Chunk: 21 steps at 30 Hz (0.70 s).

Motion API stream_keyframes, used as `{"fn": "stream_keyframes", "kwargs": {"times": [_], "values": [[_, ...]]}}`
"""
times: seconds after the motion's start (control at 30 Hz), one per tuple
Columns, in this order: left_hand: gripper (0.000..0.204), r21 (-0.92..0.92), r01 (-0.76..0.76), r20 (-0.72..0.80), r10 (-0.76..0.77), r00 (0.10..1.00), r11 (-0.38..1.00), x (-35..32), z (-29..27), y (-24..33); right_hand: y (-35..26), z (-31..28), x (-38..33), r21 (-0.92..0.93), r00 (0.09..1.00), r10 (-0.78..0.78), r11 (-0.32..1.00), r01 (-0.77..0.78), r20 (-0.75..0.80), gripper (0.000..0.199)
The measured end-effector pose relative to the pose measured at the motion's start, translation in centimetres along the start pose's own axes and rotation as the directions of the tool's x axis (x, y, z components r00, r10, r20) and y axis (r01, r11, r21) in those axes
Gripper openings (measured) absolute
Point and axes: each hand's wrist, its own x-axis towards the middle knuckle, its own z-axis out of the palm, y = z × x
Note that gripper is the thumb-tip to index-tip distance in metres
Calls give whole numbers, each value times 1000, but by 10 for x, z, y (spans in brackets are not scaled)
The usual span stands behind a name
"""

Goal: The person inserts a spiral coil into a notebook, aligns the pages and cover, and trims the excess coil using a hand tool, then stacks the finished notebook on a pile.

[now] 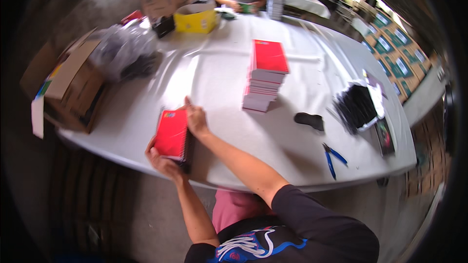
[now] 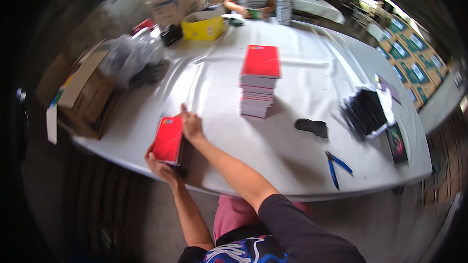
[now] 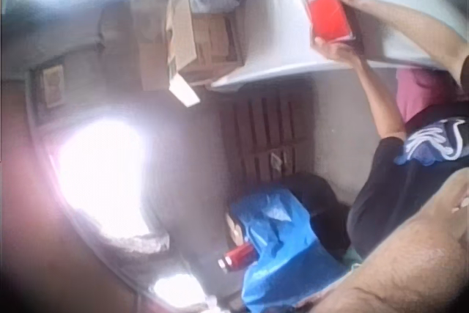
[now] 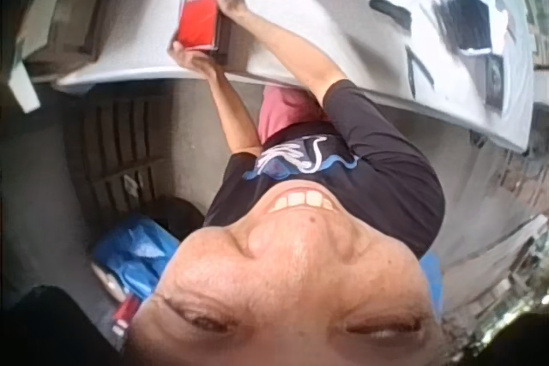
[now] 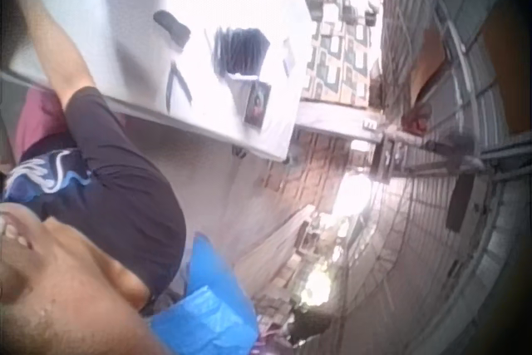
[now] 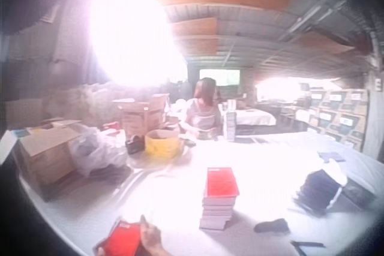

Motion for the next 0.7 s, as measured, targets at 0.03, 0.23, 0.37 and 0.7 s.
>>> {"fn": "stream_keyframes", "kwargs": {"times": [0.03, 0.23, 0.37, 0.7], "values": [[39, 61, -24, -5, 24, 1000, 998, 1, -3, 3, -8, 0, -4, -23, 999, -7, 1000, 8, 45, 62], [49, 62, -63, -20, 64, 998, 996, 5, -26, 8, -106, -90, -16, -654, 617, -787, 478, 586, -22, 36], [47, 312, -278, -97, 322, 942, 908, -10, -22, 51, -150, -217, 26, -879, 586, -768, 439, 187, -259, 63], [40, 225, -447, 151, 422, 894, 866, -62, 51, 94, -140, -267, 55, -770, 968, -119, 631, -96, -219, 103]]}}
